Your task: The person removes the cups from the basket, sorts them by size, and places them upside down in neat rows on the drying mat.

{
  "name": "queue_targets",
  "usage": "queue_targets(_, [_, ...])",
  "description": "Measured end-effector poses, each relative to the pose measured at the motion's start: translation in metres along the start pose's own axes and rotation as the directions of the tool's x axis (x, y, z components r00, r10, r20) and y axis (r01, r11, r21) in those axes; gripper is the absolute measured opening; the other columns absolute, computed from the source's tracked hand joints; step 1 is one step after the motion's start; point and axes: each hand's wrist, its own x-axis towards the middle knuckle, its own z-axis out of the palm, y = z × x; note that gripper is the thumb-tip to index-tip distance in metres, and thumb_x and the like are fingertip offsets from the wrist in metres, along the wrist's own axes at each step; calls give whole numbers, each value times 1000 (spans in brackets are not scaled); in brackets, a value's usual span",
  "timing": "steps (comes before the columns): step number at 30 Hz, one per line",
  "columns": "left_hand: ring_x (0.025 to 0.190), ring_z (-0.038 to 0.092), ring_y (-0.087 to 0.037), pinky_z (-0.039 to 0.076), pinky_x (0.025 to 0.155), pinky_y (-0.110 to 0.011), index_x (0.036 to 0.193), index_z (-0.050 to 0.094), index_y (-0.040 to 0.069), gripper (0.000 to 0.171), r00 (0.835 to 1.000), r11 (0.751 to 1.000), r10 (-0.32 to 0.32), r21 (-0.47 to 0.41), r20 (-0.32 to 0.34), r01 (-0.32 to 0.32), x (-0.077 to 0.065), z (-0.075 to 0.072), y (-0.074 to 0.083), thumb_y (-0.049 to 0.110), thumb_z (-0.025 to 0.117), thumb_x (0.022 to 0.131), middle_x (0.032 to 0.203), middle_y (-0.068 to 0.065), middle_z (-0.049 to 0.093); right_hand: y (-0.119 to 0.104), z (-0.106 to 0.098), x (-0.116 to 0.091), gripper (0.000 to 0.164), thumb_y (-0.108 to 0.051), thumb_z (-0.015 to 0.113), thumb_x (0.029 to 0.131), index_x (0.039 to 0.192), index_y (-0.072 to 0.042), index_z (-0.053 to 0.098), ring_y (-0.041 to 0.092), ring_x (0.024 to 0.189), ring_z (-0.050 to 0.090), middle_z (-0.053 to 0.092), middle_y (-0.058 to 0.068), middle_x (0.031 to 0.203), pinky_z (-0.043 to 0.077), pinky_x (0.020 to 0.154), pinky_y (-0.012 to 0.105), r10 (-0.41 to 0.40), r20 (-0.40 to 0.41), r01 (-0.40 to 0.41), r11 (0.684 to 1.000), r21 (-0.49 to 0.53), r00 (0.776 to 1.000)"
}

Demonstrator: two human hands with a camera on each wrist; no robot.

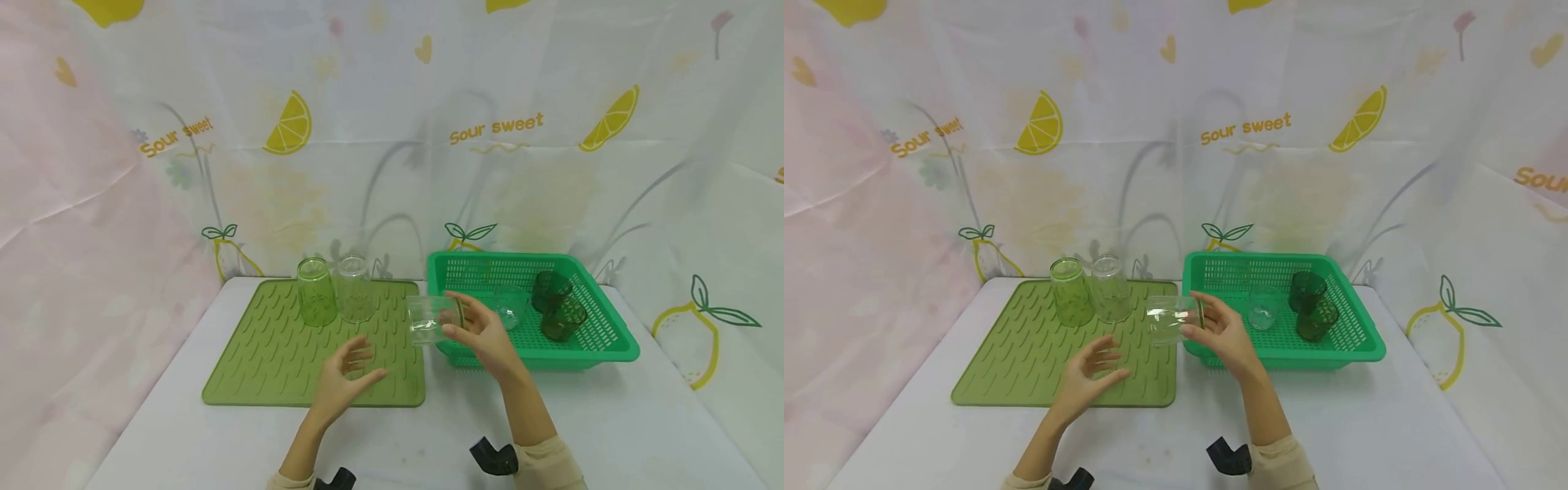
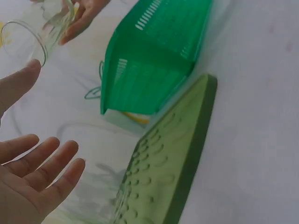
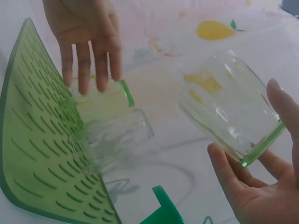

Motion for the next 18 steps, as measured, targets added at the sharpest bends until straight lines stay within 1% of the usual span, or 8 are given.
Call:
queue_targets(2, [103,60,-39,52,86,-46,127,52,-4,61,999,995,-29,91,-36,32,-7,-10,-5,10,79,75,117,-19,61,0,0,3,61,-9,66,87,142,-9,39,15,112,58,52,17,125,51,89,28,10,11,-9,999,-31,1000])
queue_targets(5, [101,61,-35,53,85,-43,127,52,-5,62,995,976,-59,204,-79,74,-18,-27,-13,16,80,75,115,-19,62,0,-2,8,61,-10,68,86,141,-12,41,19,114,56,53,16,124,51,88,28,12,32,-10,997,-74,999])
queue_targets(7, [100,62,-33,54,83,-42,125,53,-6,62,992,958,-61,273,-112,89,-25,-39,-18,18,80,75,114,-20,62,0,-2,11,62,-11,68,86,141,-12,42,23,115,54,53,16,122,51,87,29,0,52,5,995,-101,999])
queue_targets(10, [97,63,-34,55,80,-42,124,53,-9,63,987,929,-29,360,-160,86,-35,-55,-25,15,81,73,113,-22,62,0,-3,15,63,-11,69,85,141,-10,41,26,116,52,52,17,119,50,86,29,-12,84,22,993,-114,996])
queue_targets(12, [95,64,-35,56,77,-42,122,54,-10,63,981,900,-7,426,-192,89,-40,-66,-28,14,82,71,111,-23,63,0,-2,17,64,-11,69,85,141,-9,40,24,114,53,53,16,118,51,86,29,-18,102,29,993,-113,995])
queue_targets(14, [96,63,-37,56,76,-44,122,53,-11,64,977,866,-6,487,-214,113,-47,-77,-30,16,82,71,110,-25,63,0,-1,19,65,-11,70,84,141,-7,40,22,112,55,55,15,117,50,86,28,-19,113,32,993,-111,993])
queue_targets(16, [99,61,-41,53,81,-48,123,52,-12,68,972,822,-31,547,-235,159,-54,-88,-30,21,82,72,113,-28,61,1,0,20,65,-12,71,83,141,-7,40,20,110,56,56,14,116,50,87,28,-17,115,30,993,-114,993])
queue_targets(18, [104,56,-47,48,87,-54,124,50,-14,71,966,775,-56,599,-252,202,-62,-99,-31,23,81,73,116,-32,58,2,1,22,66,-13,71,83,141,-7,41,22,111,55,56,13,116,48,90,29,-15,116,28,993,-116,993])
